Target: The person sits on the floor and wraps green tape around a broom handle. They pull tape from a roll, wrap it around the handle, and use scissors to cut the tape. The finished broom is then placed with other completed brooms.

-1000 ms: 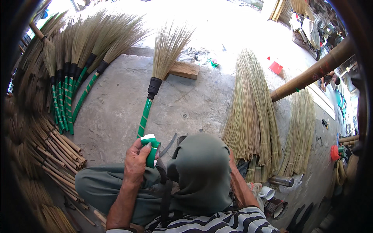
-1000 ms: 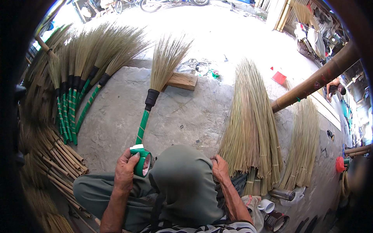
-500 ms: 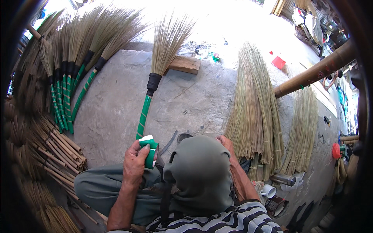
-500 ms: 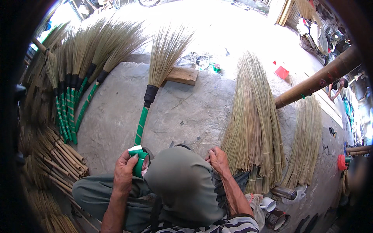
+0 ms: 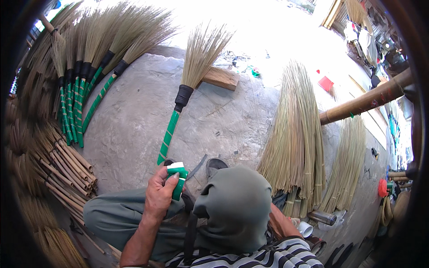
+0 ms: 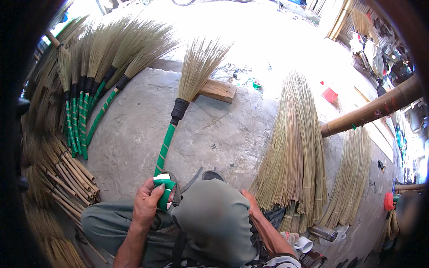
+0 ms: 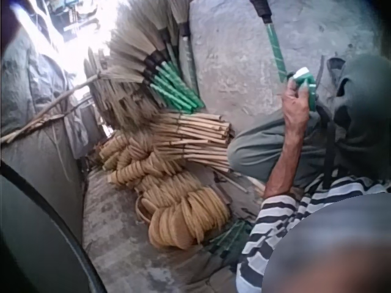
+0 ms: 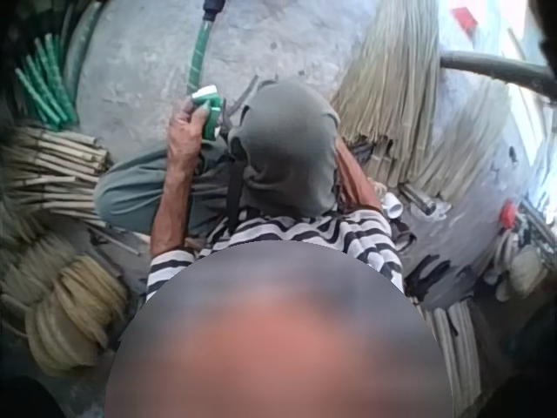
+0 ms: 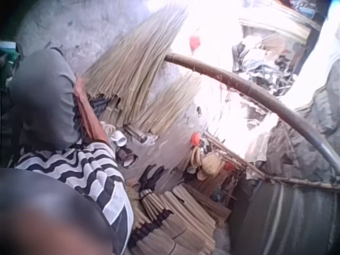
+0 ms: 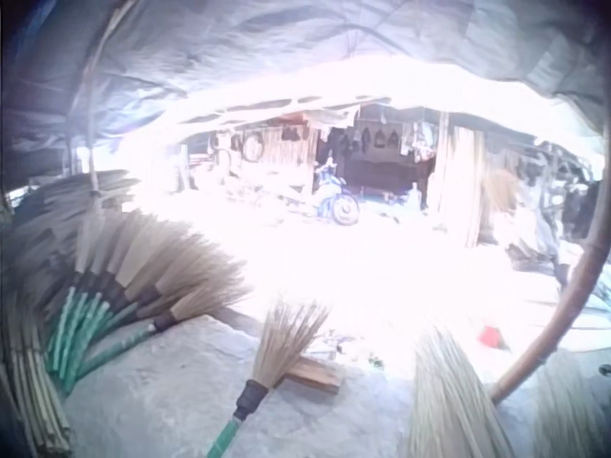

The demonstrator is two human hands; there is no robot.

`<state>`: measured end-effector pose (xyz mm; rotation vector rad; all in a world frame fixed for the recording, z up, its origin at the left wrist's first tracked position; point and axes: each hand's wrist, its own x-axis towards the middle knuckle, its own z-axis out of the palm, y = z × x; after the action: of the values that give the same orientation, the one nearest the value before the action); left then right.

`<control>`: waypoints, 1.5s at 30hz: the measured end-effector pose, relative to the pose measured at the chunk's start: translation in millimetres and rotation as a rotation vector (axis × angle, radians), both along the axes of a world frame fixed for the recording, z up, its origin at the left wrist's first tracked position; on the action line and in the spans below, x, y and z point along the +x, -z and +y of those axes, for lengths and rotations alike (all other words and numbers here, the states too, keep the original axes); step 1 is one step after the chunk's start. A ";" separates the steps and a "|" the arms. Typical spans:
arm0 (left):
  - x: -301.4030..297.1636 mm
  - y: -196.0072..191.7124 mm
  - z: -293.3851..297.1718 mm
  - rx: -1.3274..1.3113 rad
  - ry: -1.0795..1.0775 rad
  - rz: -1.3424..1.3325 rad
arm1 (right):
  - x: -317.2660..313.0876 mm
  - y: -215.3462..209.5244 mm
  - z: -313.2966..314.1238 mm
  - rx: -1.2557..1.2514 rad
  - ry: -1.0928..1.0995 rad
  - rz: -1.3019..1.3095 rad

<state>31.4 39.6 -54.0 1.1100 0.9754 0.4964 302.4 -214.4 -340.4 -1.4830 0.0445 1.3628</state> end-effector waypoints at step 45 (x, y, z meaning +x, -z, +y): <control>21.0 -12.3 -3.8 -0.023 0.082 0.135 | 332.2 -300.8 226.4 0.700 0.407 -0.410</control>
<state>52.4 35.7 -41.8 1.1697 1.0462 0.3468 634.6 12.1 -39.6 -1.0448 -0.3421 0.6246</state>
